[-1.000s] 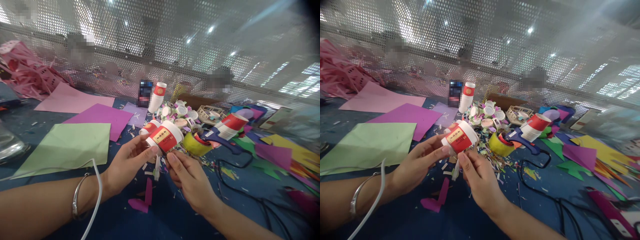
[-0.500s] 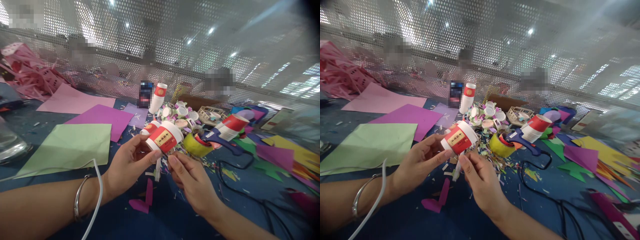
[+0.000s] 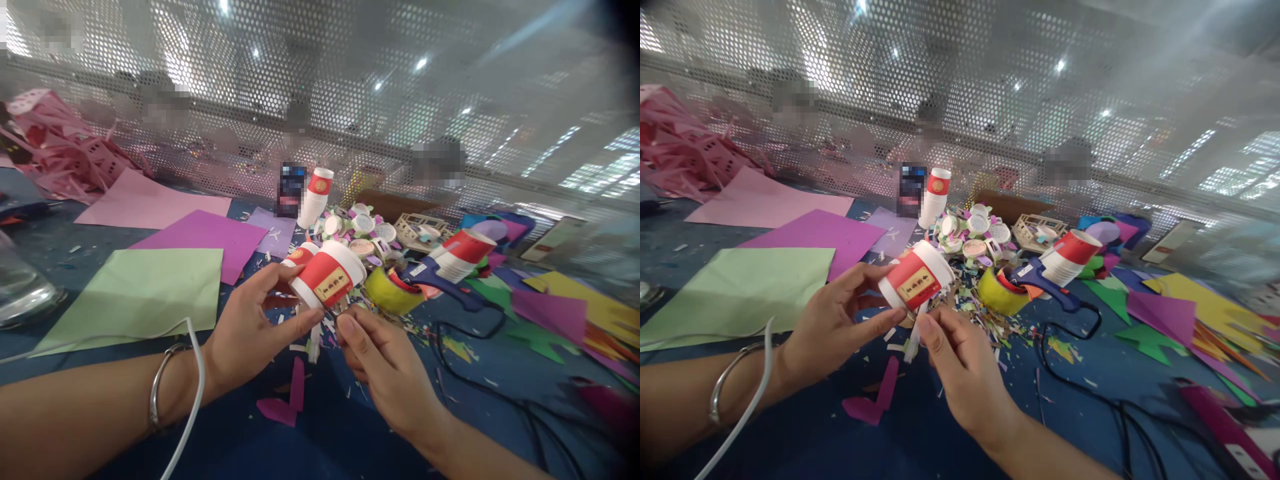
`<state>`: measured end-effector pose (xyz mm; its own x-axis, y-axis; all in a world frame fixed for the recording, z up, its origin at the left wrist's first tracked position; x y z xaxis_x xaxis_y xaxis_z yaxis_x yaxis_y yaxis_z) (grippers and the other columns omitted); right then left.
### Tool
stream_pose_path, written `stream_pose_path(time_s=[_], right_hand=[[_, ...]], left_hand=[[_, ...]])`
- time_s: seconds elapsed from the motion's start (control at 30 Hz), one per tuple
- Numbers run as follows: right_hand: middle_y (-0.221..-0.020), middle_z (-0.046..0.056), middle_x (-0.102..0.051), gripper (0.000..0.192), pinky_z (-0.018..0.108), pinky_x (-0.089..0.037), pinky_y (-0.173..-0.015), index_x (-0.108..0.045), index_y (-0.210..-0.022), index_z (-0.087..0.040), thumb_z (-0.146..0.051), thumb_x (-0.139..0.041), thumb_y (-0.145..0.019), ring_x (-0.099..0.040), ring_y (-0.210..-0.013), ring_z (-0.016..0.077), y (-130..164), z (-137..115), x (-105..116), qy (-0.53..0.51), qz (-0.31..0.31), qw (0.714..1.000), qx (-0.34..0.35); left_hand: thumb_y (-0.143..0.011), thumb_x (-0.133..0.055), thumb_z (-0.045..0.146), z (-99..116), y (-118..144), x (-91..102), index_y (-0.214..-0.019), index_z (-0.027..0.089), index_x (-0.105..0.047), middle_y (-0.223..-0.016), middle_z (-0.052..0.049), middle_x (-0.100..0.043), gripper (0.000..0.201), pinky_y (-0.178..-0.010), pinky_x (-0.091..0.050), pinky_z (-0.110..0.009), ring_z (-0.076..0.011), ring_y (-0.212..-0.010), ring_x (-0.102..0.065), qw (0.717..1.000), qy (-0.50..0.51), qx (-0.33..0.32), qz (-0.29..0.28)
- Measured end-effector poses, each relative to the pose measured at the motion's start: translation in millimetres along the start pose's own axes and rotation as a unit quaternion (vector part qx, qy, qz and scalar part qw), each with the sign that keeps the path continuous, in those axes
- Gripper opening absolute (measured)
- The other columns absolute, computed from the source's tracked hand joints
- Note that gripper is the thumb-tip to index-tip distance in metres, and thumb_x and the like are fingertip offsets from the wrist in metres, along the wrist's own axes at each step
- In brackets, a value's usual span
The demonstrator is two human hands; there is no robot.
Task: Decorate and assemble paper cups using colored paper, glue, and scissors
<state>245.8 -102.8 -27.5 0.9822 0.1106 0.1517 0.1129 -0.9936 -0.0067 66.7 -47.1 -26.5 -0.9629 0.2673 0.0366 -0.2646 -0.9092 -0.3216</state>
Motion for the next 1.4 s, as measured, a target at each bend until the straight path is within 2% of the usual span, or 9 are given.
stream_pose_path(time_s=[0.17, 0.27, 0.4, 0.57, 0.67, 0.77, 0.9, 1.4], right_hand=[[-0.058, -0.009, -0.026, 0.044, 0.022, -0.012, -0.041, -0.048, -0.075, -0.021, -0.058, -0.053, -0.098, -0.018, -0.047, 0.006, -3, -1, 1, 0.014, 0.002, 1.0, 0.007], [-0.058, -0.009, -0.027, 0.045, 0.022, -0.012, -0.041, -0.049, -0.075, -0.021, -0.059, -0.055, -0.097, -0.018, -0.047, 0.0061, -5, 1, 0, 0.012, 0.008, 1.0, 0.0], [-0.056, -0.009, -0.027, 0.046, 0.022, -0.012, -0.041, -0.049, -0.074, -0.021, -0.06, -0.056, -0.096, -0.018, -0.047, 0.0063, -9, 4, -1, 0.003, 0.018, 1.0, -0.013], [-0.056, -0.009, -0.027, 0.046, 0.022, -0.012, -0.041, -0.05, -0.074, -0.021, -0.061, -0.058, -0.094, -0.017, -0.046, 0.0062, -10, 4, -2, -0.012, 0.024, 1.0, -0.012], [-0.056, -0.009, -0.027, 0.045, 0.022, -0.012, -0.041, -0.051, -0.075, -0.021, -0.061, -0.058, -0.094, -0.017, -0.046, 0.0063, -8, 2, -2, -0.018, 0.023, 1.0, -0.007], [-0.055, -0.009, -0.026, 0.044, 0.022, -0.012, -0.041, -0.05, -0.075, -0.021, -0.059, -0.058, -0.095, -0.018, -0.046, 0.0066, -7, 3, -1, -0.017, 0.024, 1.0, -0.005], [-0.056, -0.009, -0.026, 0.043, 0.021, -0.012, -0.04, -0.051, -0.075, -0.021, -0.058, -0.058, -0.096, -0.018, -0.046, 0.0065, -8, 6, 0, -0.017, 0.02, 1.0, -0.003], [-0.056, -0.01, -0.024, 0.046, 0.02, -0.012, -0.04, -0.047, -0.073, -0.021, -0.059, -0.063, -0.092, -0.017, -0.046, 0.0051, -12, 10, -1, -0.07, 0.002, 0.997, -0.04]], left_hand=[[-0.081, -0.081, 0.035, -5, 0, -2.3, -0.118, 0.02, -0.06, -0.13, -0.01, -0.065, 0.046, -0.081, -0.059, -0.03, -0.0205, -0.104, -0.065, 0.984, 0.156, 0.083, -0.012], [-0.085, -0.078, 0.037, -8, 0, -1.6, -0.122, 0.02, -0.062, -0.116, -0.008, -0.071, 0.044, -0.079, -0.057, -0.026, -0.0167, -0.095, -0.067, 0.965, 0.216, 0.147, -0.018], [-0.085, -0.08, 0.032, -11, -2, -2.5, -0.114, 0.019, -0.064, -0.106, -0.006, -0.073, 0.036, -0.084, -0.056, -0.025, -0.0143, -0.092, -0.068, 0.947, 0.264, 0.179, -0.025], [-0.088, -0.076, 0.03, -10, -5, -6.0, -0.111, 0.022, -0.056, -0.107, -0.006, -0.071, 0.032, -0.09, -0.059, -0.035, -0.0182, -0.098, -0.069, 0.929, 0.315, 0.183, -0.059], [-0.087, -0.076, 0.03, -8, -5, -6.2, -0.111, 0.022, -0.055, -0.104, -0.005, -0.07, 0.033, -0.091, -0.058, -0.036, -0.0196, -0.101, -0.069, 0.941, 0.296, 0.157, -0.05], [-0.086, -0.077, 0.03, -8, -4, -6.6, -0.11, 0.022, -0.054, -0.103, -0.006, -0.07, 0.035, -0.088, -0.058, -0.034, -0.0188, -0.095, -0.07, 0.953, 0.266, 0.141, -0.033], [-0.087, -0.075, 0.032, -7, -3, -7.1, -0.107, 0.021, -0.052, -0.104, -0.007, -0.071, 0.033, -0.084, -0.057, -0.033, -0.0178, -0.091, -0.069, 0.962, 0.24, 0.123, -0.037], [-0.085, -0.075, 0.033, -6, -4, -3.7, -0.11, 0.022, -0.049, -0.106, -0.007, -0.071, 0.039, -0.077, -0.052, -0.032, -0.018, -0.087, -0.066, 0.978, 0.177, 0.106, -0.028]])
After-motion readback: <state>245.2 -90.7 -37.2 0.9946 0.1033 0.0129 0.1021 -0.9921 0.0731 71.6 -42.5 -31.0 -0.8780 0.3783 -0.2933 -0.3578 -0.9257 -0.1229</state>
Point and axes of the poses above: each hand's wrist, its own y-axis away from the middle knuckle, its own x-axis out of the back of the hand, z = x × y, the point moved 2 cm from there along -y, towards the middle knuckle
